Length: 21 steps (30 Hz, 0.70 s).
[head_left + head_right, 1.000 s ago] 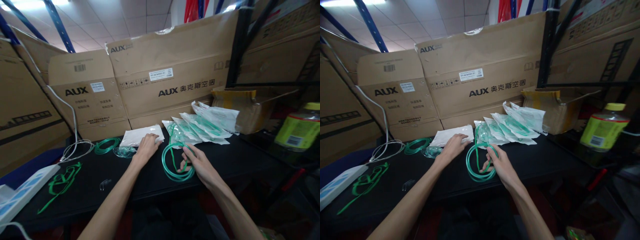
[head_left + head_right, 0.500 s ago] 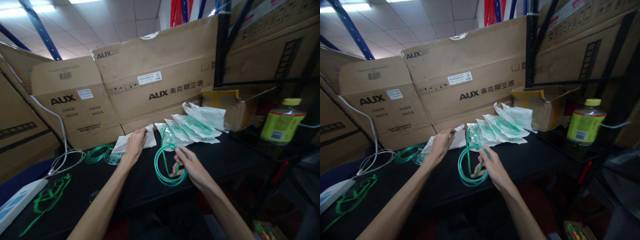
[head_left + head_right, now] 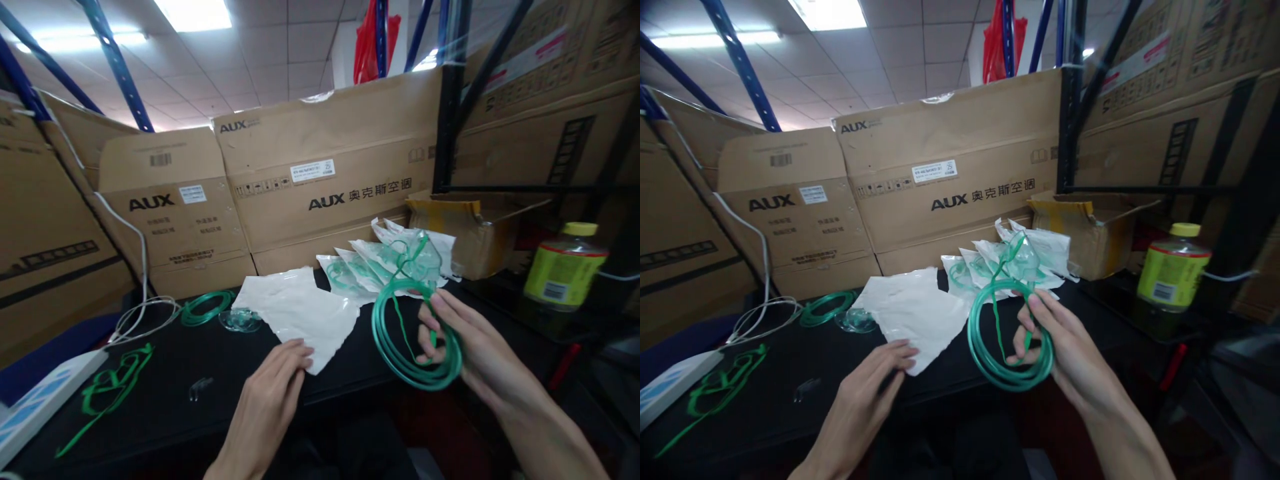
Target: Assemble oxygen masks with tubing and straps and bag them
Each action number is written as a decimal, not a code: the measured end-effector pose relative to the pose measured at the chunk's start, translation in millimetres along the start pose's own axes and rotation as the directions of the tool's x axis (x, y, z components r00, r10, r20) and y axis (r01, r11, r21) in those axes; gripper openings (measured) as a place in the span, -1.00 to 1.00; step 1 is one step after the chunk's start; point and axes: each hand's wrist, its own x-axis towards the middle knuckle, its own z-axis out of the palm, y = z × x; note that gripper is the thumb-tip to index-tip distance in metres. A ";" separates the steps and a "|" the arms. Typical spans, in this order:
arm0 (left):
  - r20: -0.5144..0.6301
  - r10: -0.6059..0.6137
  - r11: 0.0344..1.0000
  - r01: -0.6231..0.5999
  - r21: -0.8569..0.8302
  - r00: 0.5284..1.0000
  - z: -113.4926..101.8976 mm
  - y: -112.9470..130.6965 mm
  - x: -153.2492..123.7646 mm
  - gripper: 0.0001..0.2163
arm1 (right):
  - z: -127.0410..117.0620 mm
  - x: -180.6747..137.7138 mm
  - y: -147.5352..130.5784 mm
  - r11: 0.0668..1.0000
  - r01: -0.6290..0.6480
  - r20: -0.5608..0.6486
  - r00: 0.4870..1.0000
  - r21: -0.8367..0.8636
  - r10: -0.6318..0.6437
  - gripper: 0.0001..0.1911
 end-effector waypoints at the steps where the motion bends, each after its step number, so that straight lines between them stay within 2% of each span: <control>1: 0.035 -0.032 0.999 0.032 -0.001 0.999 -0.6 0.9 -6.9 -0.75 | 3.8 3.6 -3.0 1.000 0.013 0.019 1.000 -0.011 -0.012 -0.61; 5: 0.114 -0.132 0.991 0.128 0.038 0.985 -10.1 1.6 -12.2 -0.64 | 25.6 23.5 -10.8 0.997 0.026 0.130 0.991 -0.078 -0.015 -0.61; 8: 0.100 -0.198 0.980 0.195 0.043 0.975 -11.7 6.7 0.7 -0.71 | 40.3 33.5 -11.9 0.991 0.021 0.208 0.978 -0.131 0.006 -0.61; 10: 0.168 -0.251 0.967 0.239 0.089 0.953 -7.8 10.9 11.1 -0.75 | 44.2 33.1 -8.6 0.983 0.009 0.241 0.970 -0.181 0.036 -0.62; 13: 0.324 -0.339 0.939 0.294 0.181 0.883 -2.2 13.0 21.4 -0.70 | 36.8 21.9 1.0 0.965 -0.041 0.241 0.965 -0.260 0.106 -0.63; 15: 0.385 -0.371 0.928 0.325 0.181 0.845 -2.7 11.4 23.1 -0.70 | 25.1 10.1 8.5 0.951 -0.103 0.219 0.961 -0.290 0.171 -0.62; 18: 0.414 -0.376 0.926 0.355 0.130 0.829 -8.3 6.8 21.7 -0.71 | 7.8 -8.3 17.6 0.932 -0.189 0.189 0.948 -0.308 0.255 -0.64; 21: 0.441 -0.367 0.927 0.360 0.101 0.819 -13.7 1.2 21.3 -0.70 | 1.2 -22.5 22.4 0.913 -0.263 0.173 0.929 -0.312 0.327 -0.63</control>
